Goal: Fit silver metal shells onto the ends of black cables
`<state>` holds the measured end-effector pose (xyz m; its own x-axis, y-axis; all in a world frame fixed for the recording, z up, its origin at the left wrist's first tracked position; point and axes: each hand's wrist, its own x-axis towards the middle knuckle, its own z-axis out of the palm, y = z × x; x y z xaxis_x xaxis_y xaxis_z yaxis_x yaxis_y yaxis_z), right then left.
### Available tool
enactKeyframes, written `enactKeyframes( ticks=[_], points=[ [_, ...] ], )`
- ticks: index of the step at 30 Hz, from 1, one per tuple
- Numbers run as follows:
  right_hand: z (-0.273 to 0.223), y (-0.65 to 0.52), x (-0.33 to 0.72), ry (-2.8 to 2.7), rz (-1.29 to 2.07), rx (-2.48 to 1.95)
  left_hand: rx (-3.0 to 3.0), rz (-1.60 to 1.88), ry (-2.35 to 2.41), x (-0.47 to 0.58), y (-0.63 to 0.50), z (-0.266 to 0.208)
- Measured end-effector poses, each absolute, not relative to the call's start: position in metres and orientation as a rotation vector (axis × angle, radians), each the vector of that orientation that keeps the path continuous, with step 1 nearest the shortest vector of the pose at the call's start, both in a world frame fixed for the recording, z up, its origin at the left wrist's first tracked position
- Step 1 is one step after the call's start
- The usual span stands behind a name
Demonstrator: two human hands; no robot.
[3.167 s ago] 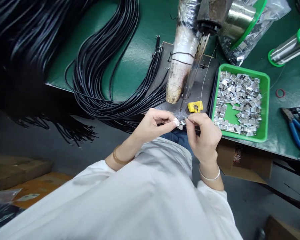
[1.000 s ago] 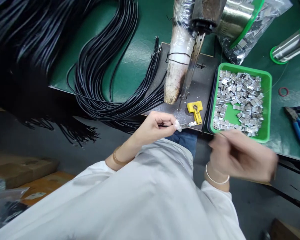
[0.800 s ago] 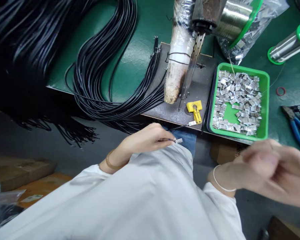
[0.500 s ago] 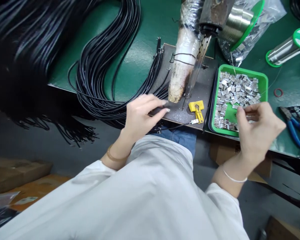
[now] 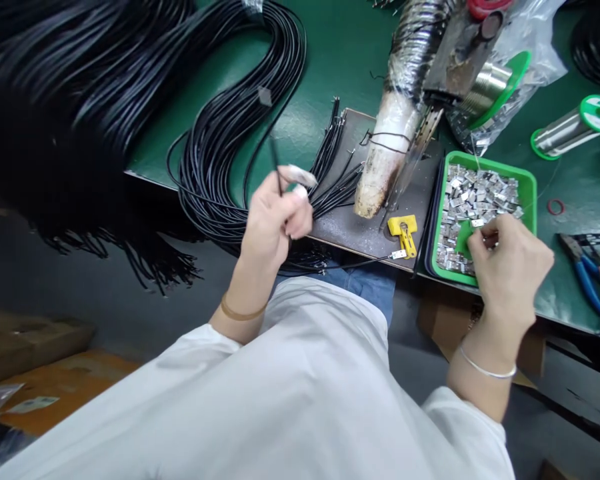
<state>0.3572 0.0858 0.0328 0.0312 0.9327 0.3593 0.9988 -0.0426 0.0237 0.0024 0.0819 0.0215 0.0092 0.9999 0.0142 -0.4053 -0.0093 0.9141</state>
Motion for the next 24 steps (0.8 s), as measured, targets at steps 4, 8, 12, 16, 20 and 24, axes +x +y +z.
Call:
enactKeyframes(
  ticks=[4,8,12,16,20,24],
  points=[
    [0.042,0.071,0.326,-1.795,-0.218,-1.775,0.800,0.744,0.371,0.018,0.058,0.024],
    [0.056,0.041,0.264,-1.382,0.077,-1.443,0.716,0.695,0.394,0.041,0.049,0.020],
    [0.053,0.025,0.222,-1.453,0.111,-1.299,0.811,0.847,0.634,0.052,0.049,0.019],
    [0.038,0.024,0.216,-1.553,0.382,-1.310,0.865,0.928,0.704,0.055,0.049,0.016],
    [0.031,0.026,0.218,-1.539,0.589,-1.258,0.894,0.964,0.743,0.056,0.050,0.015],
    [0.029,0.026,0.218,-1.519,0.665,-1.232,0.943,0.907,0.670,0.052,0.052,0.022]
  ],
)
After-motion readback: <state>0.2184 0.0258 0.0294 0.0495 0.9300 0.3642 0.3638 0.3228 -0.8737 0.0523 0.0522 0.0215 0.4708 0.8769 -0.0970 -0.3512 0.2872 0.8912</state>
